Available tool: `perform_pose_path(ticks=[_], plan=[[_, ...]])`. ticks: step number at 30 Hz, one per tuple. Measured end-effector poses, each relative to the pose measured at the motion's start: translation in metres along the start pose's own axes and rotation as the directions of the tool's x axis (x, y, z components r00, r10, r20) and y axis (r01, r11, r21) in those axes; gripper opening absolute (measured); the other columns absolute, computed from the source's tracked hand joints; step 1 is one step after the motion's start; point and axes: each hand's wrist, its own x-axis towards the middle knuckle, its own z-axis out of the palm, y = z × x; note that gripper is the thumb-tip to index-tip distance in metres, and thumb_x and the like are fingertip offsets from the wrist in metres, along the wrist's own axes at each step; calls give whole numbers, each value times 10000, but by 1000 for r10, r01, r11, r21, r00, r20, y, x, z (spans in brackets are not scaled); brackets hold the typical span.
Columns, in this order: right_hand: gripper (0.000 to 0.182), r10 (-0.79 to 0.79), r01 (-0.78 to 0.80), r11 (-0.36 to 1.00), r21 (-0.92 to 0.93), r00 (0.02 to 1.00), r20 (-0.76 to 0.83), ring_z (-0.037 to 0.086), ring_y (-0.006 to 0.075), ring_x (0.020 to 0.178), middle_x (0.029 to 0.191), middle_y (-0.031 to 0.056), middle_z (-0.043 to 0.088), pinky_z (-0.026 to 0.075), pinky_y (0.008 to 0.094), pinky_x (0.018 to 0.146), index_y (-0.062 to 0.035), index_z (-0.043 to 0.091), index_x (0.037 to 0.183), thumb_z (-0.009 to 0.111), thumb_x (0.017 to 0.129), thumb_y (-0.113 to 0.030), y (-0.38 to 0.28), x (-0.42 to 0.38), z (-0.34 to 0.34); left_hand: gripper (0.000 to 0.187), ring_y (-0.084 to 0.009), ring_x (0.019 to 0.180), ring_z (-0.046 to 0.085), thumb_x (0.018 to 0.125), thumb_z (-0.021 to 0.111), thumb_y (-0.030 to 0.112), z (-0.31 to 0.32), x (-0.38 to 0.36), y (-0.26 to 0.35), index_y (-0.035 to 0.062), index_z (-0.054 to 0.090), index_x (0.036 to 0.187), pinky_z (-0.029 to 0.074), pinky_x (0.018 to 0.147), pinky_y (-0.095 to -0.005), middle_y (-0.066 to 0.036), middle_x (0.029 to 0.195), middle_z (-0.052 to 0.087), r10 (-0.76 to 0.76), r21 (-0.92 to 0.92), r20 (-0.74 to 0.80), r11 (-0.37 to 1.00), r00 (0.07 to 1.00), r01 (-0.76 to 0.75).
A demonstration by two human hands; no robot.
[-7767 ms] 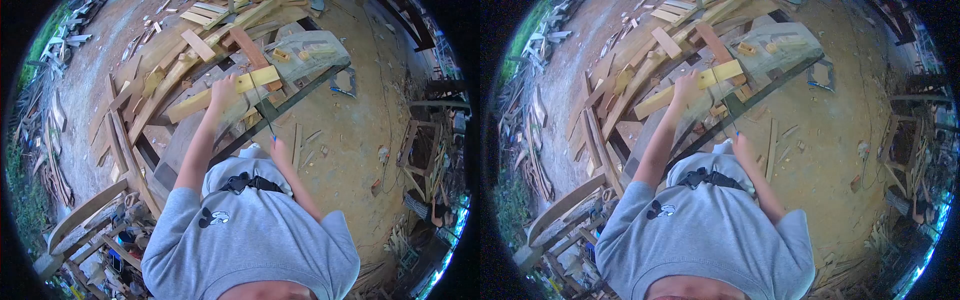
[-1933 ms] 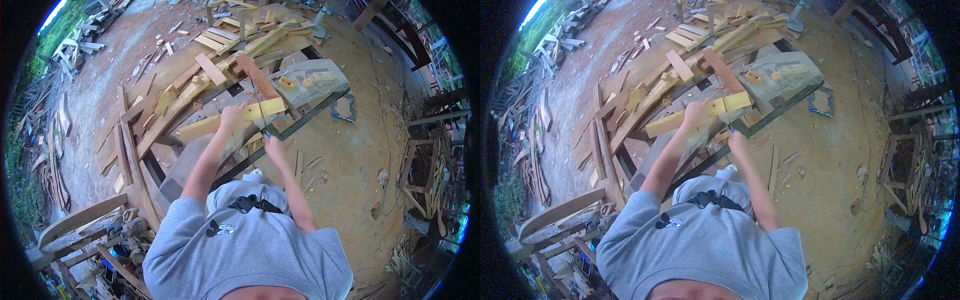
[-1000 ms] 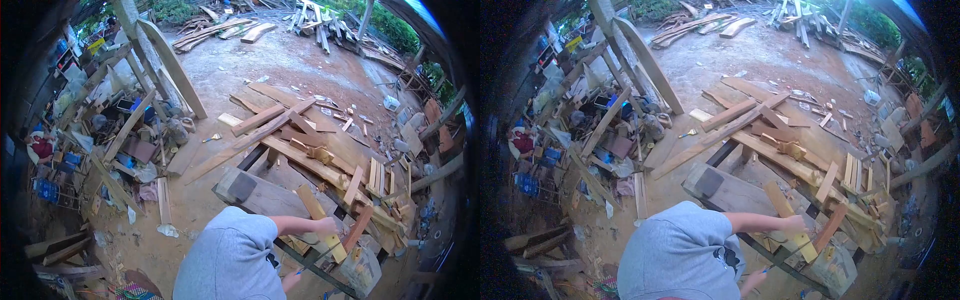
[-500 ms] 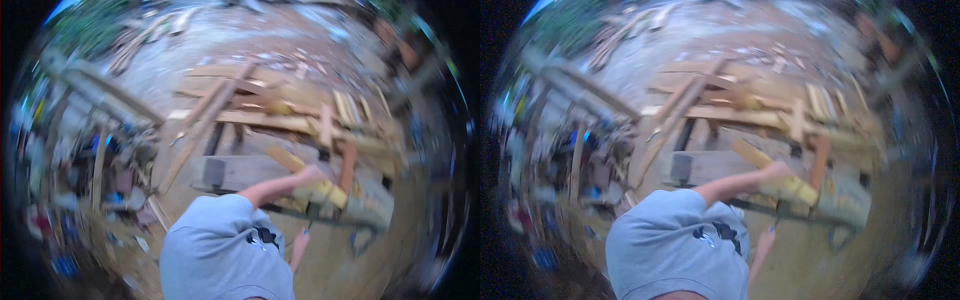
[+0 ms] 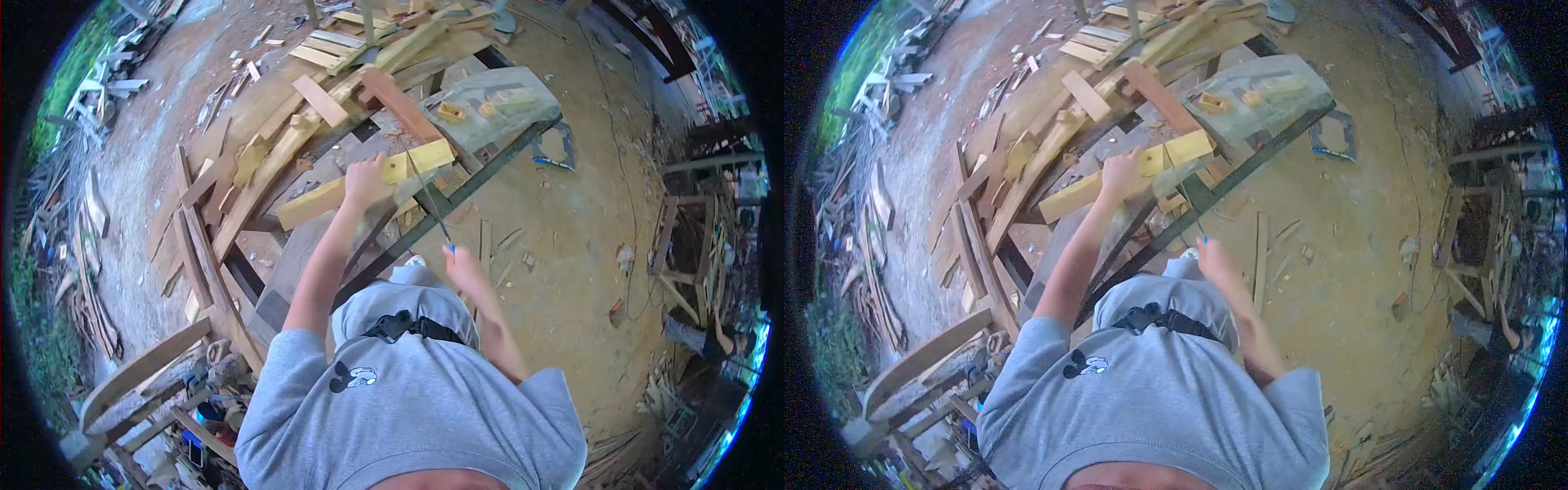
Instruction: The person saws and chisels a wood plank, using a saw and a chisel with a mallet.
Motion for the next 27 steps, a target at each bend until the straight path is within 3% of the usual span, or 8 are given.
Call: perform_pose_path(ticks=[3,5,9,11,13,19,21,27], plan=[[353,-5,6,1000,-22,999,50,550,408,707,703,269,544,417,459,586,55,554,727,446,844,-260,-17,62,9,410,-291,664,599,605,633,323,3,1,-2,67,505,898,468,585,-381,-135,753,606,-6,5,3,1000,1000,6],[344,-107,105,993,-58,994,-24,550,407,729,714,262,554,424,467,615,60,554,722,456,839,-248,-25,101,27,403,-289,686,600,619,624,312,15,3,-8,73,499,919,468,601,-382,-136,758,606,-40,25,-18,999,999,41],[339,-61,60,993,-105,998,-8,544,414,716,710,260,557,429,461,608,60,556,718,460,840,-242,-26,89,17,394,-284,703,602,629,617,289,3,-2,0,81,492,940,466,615,-385,-131,745,609,-62,7,-47,998,997,62],[344,-88,91,988,-121,996,27,543,415,707,704,261,555,428,462,604,61,554,712,458,841,-242,-22,83,15,407,-281,710,604,622,621,285,-1,-5,5,87,488,952,466,622,-386,-124,735,611,-29,86,79,996,996,23],[348,-113,120,985,-127,992,62,541,416,697,699,262,553,427,462,600,62,552,706,455,843,-243,-21,80,16,412,-280,710,604,612,625,293,3,-7,4,88,491,943,467,623,-385,-123,738,612,-45,68,74,997,996,40],[362,-146,133,982,-132,984,-99,546,419,714,687,265,552,428,484,637,56,549,704,434,850,-254,-11,94,43,426,-271,702,605,569,636,333,-8,-3,7,85,516,894,473,613,-377,-123,735,613,-45,23,123,999,991,43],[358,-98,94,995,-32,982,-160,541,425,707,694,266,553,426,478,626,52,540,696,424,857,-246,-10,97,52,421,-275,704,603,556,641,349,-7,-2,5,75,534,857,476,618,-379,-132,723,611,-69,3,122,998,990,69],[381,-60,63,997,43,996,-66,522,423,676,665,266,523,386,453,540,39,517,694,401,872,-277,42,14,48,460,-295,733,595,525,652,379,-5,8,-6,60,584,849,475,648,-389,-151,762,611,-37,-105,158,993,987,54]])
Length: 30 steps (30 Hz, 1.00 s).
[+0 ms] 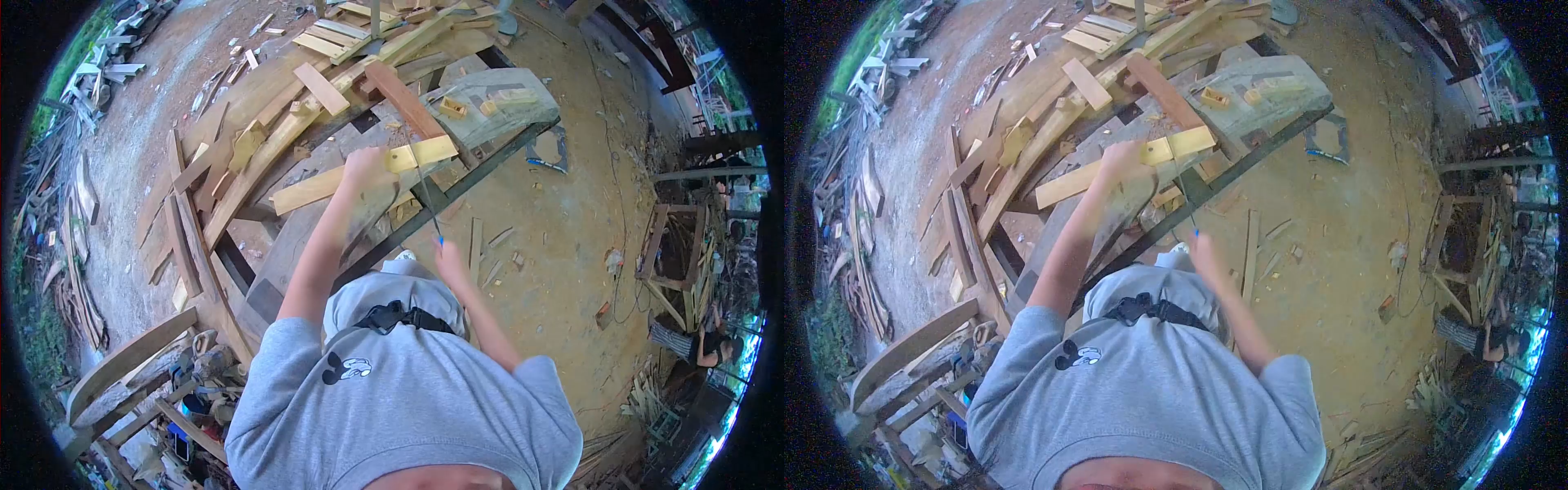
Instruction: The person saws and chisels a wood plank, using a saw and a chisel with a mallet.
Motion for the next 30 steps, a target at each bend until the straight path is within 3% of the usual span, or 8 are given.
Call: perform_pose_path(ticks=[6,10,16,18,22,24,27,30], plan=[[385,56,-60,997,52,995,78,534,416,691,681,263,532,391,451,547,48,523,722,407,871,-288,-30,24,-13,491,-306,763,586,525,651,408,0,9,-4,55,591,860,471,670,-384,-158,804,608,-1,3,92,1000,996,1],[391,-71,70,997,-13,996,-48,544,402,743,744,270,546,412,459,612,54,547,766,406,868,-296,-46,101,6,564,-310,796,579,524,653,427,10,14,-14,46,563,929,466,691,-381,-168,855,601,51,-34,89,998,995,-48],[368,-40,38,994,-100,999,-19,552,403,733,743,267,561,429,473,658,41,562,741,420,848,-281,-53,99,-8,621,-307,881,551,572,661,378,8,-4,1,51,472,1066,455,728,-381,-139,956,555,36,-155,-68,987,997,-47],[357,-28,24,993,-113,999,-30,555,397,733,749,260,565,432,472,655,38,563,739,425,844,-275,-60,98,-11,520,-307,880,549,617,650,314,9,-12,12,52,484,1034,455,729,-395,-133,958,538,181,109,-304,982,935,-154],[367,3,-3,994,-112,1000,3,540,405,763,754,270,552,418,468,655,63,543,746,427,853,-269,-74,100,-17,430,-303,847,561,671,606,247,9,-12,21,49,487,1033,465,704,-391,-136,923,559,75,185,-261,982,963,-26],[358,-34,30,995,-93,999,-36,539,407,745,734,268,549,418,469,641,59,541,738,429,853,-261,-65,103,-6,292,-298,796,588,687,566,181,7,4,15,36,562,941,481,659,-378,-148,843,596,8,215,-82,977,997,10],[341,-71,62,995,-82,992,-104,536,411,711,699,265,543,418,470,615,53,540,724,434,853,-245,-60,105,2,163,-306,729,608,693,529,120,6,20,6,23,620,789,489,618,-380,-165,754,611,-49,129,-17,990,999,51],[337,-94,82,993,-83,982,-161,534,415,683,675,261,540,419,468,593,49,540,710,435,854,-237,-66,103,3,136,-319,698,610,682,525,105,3,22,5,15,626,692,489,614,-391,-175,735,611,-110,56,-82,992,991,115]])
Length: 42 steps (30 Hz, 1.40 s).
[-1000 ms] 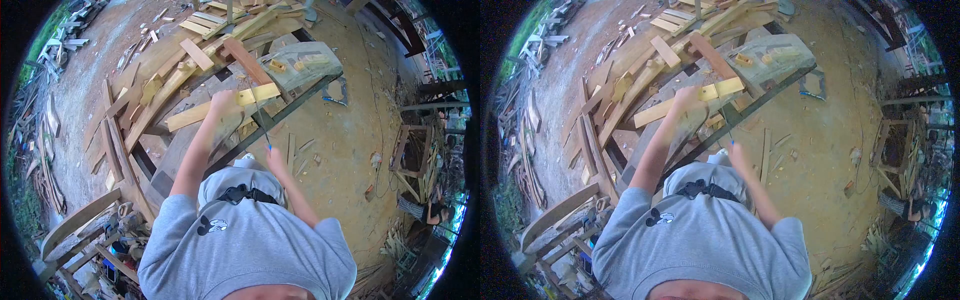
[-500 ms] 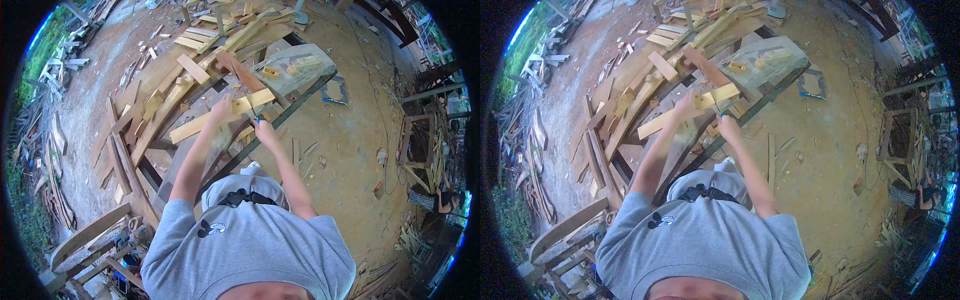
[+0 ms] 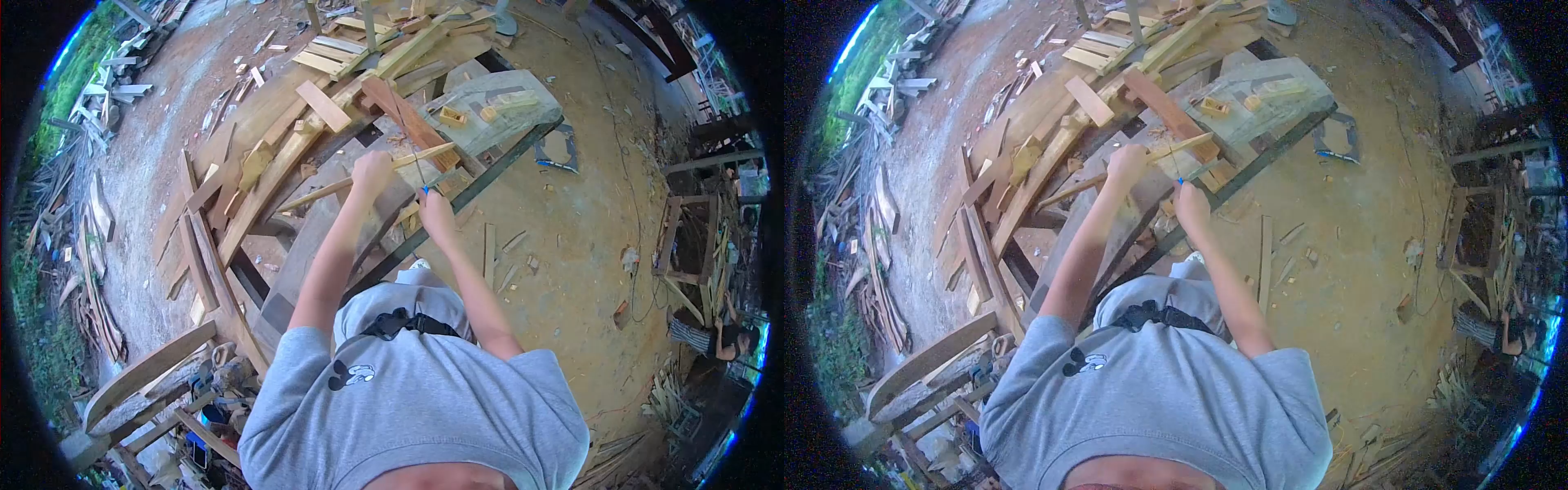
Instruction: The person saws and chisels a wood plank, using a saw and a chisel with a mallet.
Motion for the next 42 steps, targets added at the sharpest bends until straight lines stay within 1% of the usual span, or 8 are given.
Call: perform_pose_path(ticks=[16,21,23,24,26,27,31,42], plan=[[284,-9,15,998,-66,996,84,572,381,688,707,230,578,452,455,620,19,562,726,446,816,-224,-18,32,-11,136,-311,713,606,657,576,145,2,1,-4,36,627,719,485,626,-386,-168,758,611,16,17,42,1000,999,-17],[381,-30,31,999,-16,999,37,548,406,680,672,252,550,421,475,589,40,562,684,401,864,-254,-2,25,7,369,-290,801,592,641,651,267,-13,-2,1,105,606,969,468,722,-372,-140,857,615,23,30,190,999,982,-29],[382,-21,21,1000,-2,998,55,544,408,677,671,255,548,421,475,587,43,560,685,400,864,-254,-8,23,-1,492,-287,956,532,623,675,294,-38,-13,6,21,538,1009,428,808,-361,-170,1021,549,100,-299,75,951,992,-73],[382,-20,20,1000,-2,998,51,544,408,677,671,255,548,421,475,587,43,560,685,400,864,-254,-6,24,0,522,-264,992,511,625,687,300,-56,-14,13,15,522,1030,407,834,-343,-154,1058,531,149,-429,-94,886,984,-175],[383,-46,46,999,-10,999,-9,541,410,679,672,258,545,418,473,585,46,557,688,400,864,-255,-1,27,6,514,-197,1022,484,663,685,260,-144,-32,51,17,506,1080,353,885,-315,-117,1101,520,199,-733,-306,575,931,-364],[383,-32,32,999,-15,999,-4,541,410,679,672,258,545,418,473,585,46,557,688,400,864,-255,0,25,6,455,-172,987,489,681,678,225,-179,-44,61,36,518,1063,351,881,-312,-105,1092,522,183,-688,-461,544,868,-480],[333,21,-18,999,-43,997,77,561,383,694,716,220,573,433,471,618,-4,554,709,405,844,-270,-2,21,3,458,-176,981,492,675,681,226,-179,-68,73,33,520,1058,355,874,-315,-103,1084,525,129,-718,-454,534,882,-447],[351,35,-38,998,53,998,58,533,415,726,701,276,537,415,466,612,67,545,698,424,849,-226,2,14,3,471,-191,958,504,653,692,233,-226,-81,87,25,525,1040,370,848,-324,-97,1055,534,124,-574,-601,620,789,-535]])
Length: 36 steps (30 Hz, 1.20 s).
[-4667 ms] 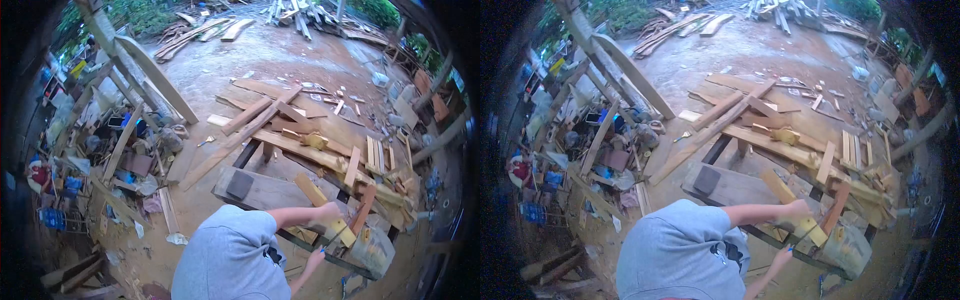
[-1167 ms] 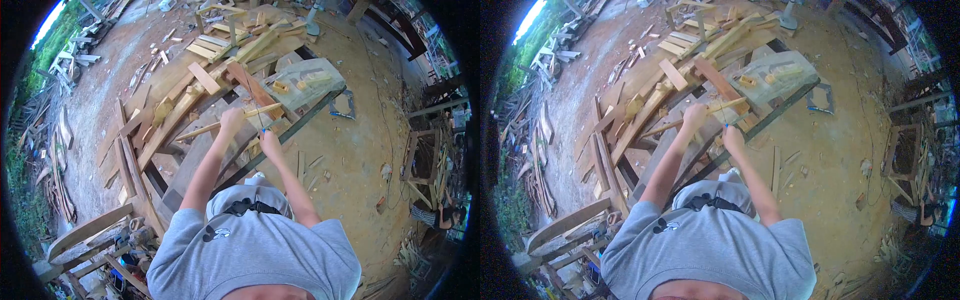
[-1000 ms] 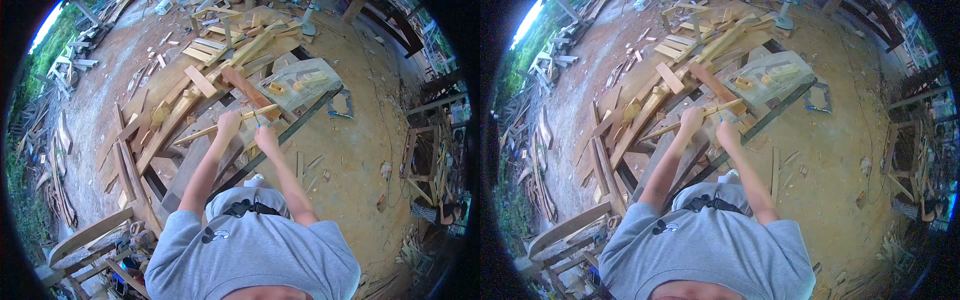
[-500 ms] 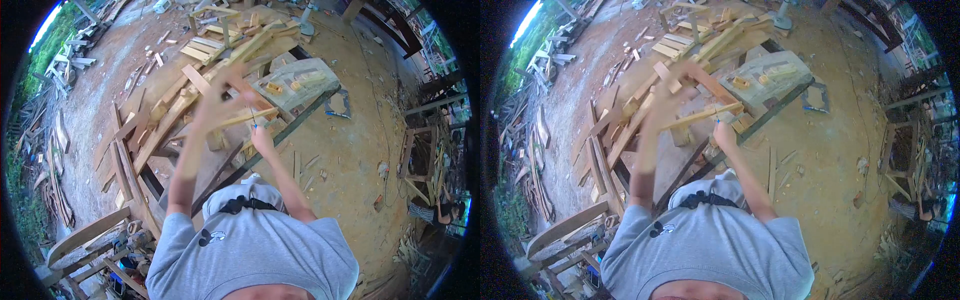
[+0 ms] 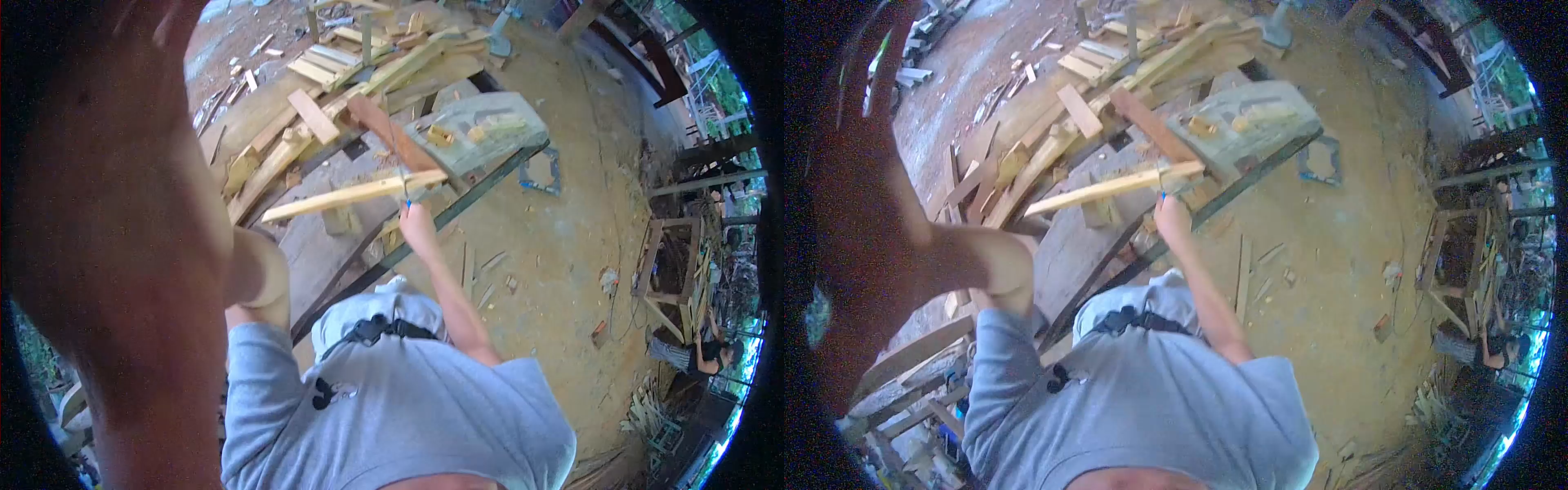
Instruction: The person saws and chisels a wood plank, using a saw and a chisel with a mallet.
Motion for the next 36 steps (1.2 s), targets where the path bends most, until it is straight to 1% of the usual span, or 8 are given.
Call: perform_pose_path(ticks=[15,18,21,23,28,30,34,36], plan=[[433,40,-40,999,-13,996,77,548,412,718,727,250,564,431,480,649,24,551,697,376,863,-336,15,-6,3,488,-212,927,521,622,706,242,-3,0,46,13,532,1016,390,814,-336,-88,1015,547,154,179,-21,973,988,-148],[410,32,-32,999,-13,999,17,544,416,722,732,264,558,423,477,639,45,537,744,389,864,-317,9,-9,2,686,-312,987,439,630,671,257,50,-60,-81,17,344,1184,339,868,-414,-159,1056,473,-308,715,304,699,901,-2],[377,94,-91,995,-48,995,43,539,415,744,768,273,554,414,472,650,49,521,771,387,868,-289,-13,-12,-17,606,-313,1043,433,683,626,289,86,-118,-171,9,372,1158,356,873,-393,-149,1085,453,-406,788,303,615,862,13],[375,26,-16,992,-127,996,81,544,407,731,749,255,561,419,470,644,41,523,756,371,871,-283,-23,-13,-26,583,-303,1021,437,665,616,239,97,-133,-204,-9,382,1138,368,843,-401,-144,1046,463,-280,877,286,462,916,-132],[359,-11,19,982,-187,999,45,560,378,705,723,225,574,431,464,624,19,535,763,360,872,-274,-21,-11,-26,491,-296,911,524,672,582,224,79,-110,-203,31,436,1100,425,737,-394,-147,955,533,-266,756,404,636,875,-155],[352,-26,33,980,-199,999,37,566,368,694,714,218,577,435,462,618,10,540,765,358,872,-272,-23,-13,-25,425,-309,778,577,695,561,261,71,-92,-193,61,477,1061,458,656,-406,-168,844,584,-532,681,534,732,657,39],[333,-48,46,975,-215,999,-2,571,359,671,706,206,582,441,456,607,-10,535,768,354,873,-269,-28,-5,-23,335,-318,693,592,707,547,280,72,-90,-205,67,536,966,470,612,-420,-169,754,601,-414,646,498,763,762,-8],[325,-42,39,975,-220,999,-10,572,359,665,705,204,583,442,455,602,-15,532,770,355,873,-268,-27,-2,-19,261,-312,680,595,694,551,252,77,-87,-201,62,583,869,478,608,-409,-151,741,604,-555,784,429,621,713,12]])
